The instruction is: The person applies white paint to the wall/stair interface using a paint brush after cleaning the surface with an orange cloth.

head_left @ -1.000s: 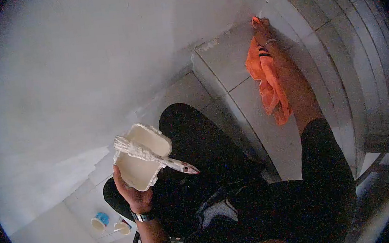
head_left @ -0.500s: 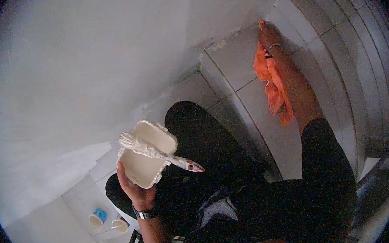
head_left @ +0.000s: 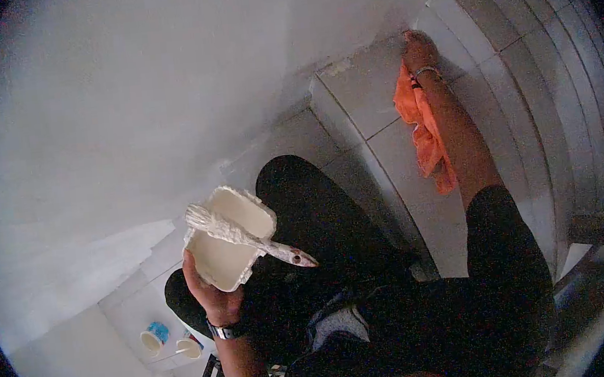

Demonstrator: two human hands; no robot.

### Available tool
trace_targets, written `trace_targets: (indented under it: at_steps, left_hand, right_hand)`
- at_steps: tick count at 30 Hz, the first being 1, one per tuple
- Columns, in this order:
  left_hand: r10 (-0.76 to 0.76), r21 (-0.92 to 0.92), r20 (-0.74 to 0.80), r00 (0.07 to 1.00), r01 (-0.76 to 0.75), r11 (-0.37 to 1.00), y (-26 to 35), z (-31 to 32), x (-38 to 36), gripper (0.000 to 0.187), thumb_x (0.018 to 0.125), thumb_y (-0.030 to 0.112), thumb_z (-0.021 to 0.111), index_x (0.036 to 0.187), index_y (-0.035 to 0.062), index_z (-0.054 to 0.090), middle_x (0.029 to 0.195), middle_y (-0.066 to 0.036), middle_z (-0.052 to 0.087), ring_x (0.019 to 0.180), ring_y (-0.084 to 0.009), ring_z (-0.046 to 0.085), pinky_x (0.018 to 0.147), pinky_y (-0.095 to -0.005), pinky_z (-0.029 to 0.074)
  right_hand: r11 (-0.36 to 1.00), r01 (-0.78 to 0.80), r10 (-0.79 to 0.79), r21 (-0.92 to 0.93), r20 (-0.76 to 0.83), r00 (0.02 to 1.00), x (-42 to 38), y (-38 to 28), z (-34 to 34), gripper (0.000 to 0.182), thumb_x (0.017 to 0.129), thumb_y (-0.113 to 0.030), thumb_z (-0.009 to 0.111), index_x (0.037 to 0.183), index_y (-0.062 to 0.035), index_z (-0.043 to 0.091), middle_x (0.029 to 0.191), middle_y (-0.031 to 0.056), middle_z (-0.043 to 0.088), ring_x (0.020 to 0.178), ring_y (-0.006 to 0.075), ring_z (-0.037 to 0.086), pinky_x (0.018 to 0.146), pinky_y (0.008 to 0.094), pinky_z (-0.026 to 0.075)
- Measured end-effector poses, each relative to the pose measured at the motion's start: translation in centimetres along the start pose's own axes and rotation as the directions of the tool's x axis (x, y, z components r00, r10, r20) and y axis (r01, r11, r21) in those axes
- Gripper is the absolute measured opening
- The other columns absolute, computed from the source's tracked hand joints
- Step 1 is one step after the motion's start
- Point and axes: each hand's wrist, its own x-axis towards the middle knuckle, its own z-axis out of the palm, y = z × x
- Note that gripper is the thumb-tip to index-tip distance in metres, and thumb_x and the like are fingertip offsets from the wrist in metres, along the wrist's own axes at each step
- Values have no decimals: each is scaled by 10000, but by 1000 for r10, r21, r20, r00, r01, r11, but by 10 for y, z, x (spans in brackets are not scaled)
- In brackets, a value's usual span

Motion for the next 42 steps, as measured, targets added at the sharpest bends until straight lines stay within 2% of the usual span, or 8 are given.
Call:
trace_targets:
  at_steps: [15,27,29,33,35,36,38,42]
  left_hand:
    - [36,33,-90,995,-33,999,-1,-3,1,488,916,399,407,1277,70,421,1278,-106,472,1163,-282,472,932,-470,435]
    - [153,236,-79,985,-130,963,-3,7,0,511,907,415,406,1252,39,432,1215,-123,515,1087,-269,527,910,-428,444]
    - [33,58,-79,996,-29,998,0,11,-1,513,903,420,413,1251,43,435,1211,-119,518,1088,-264,527,909,-424,446]
    - [61,99,-124,990,-49,994,-1,4,0,517,898,425,421,1250,48,437,1207,-117,522,1088,-264,527,908,-424,446]
    - [61,52,-150,987,-54,997,-4,1,1,519,893,426,429,1251,50,438,1204,-116,525,1092,-264,526,913,-427,444]
    - [75,73,-157,985,-64,995,-7,5,2,519,893,426,429,1251,50,438,1204,-116,525,1092,-264,526,913,-427,444]
    - [50,48,-143,988,-43,998,-7,5,3,524,892,427,426,1253,48,436,1208,-118,523,1088,-269,529,909,-429,447]
    - [62,37,-116,991,-58,998,-5,2,4,466,906,407,419,1242,87,456,1233,-100,513,1124,-265,509,902,-478,455]
  right_hand:
    - [981,176,-173,-80,43,984,-2,-4,-31,311,836,-142,468,1106,-88,612,1055,167,608,993,334,552,901,417,420]
    - [924,365,-347,117,-151,926,2,32,27,313,883,-188,439,1128,-90,608,1155,122,592,1075,306,540,951,371,403]
    - [795,384,-336,469,-186,923,8,45,57,320,839,-196,504,1129,-100,599,1050,165,611,971,334,571,886,379,447]
    - [740,227,-164,633,-157,974,-9,36,2,332,868,-247,492,1145,-97,596,1020,157,626,939,275,598,857,345,457]
    - [60,-86,62,994,82,995,-7,43,18,320,891,-263,472,1108,-74,612,997,156,633,911,217,610,830,326,461]
    - [36,-93,62,995,91,994,-6,41,39,320,891,-263,472,1108,-74,612,997,156,633,911,217,610,830,326,461]
    - [283,101,182,954,-157,971,-4,44,51,286,884,-234,493,1056,-53,633,987,148,641,890,196,614,809,335,470]
    - [669,41,54,742,-103,993,0,36,39,344,905,-223,432,1151,-34,579,1098,136,623,1038,235,584,917,317,430]
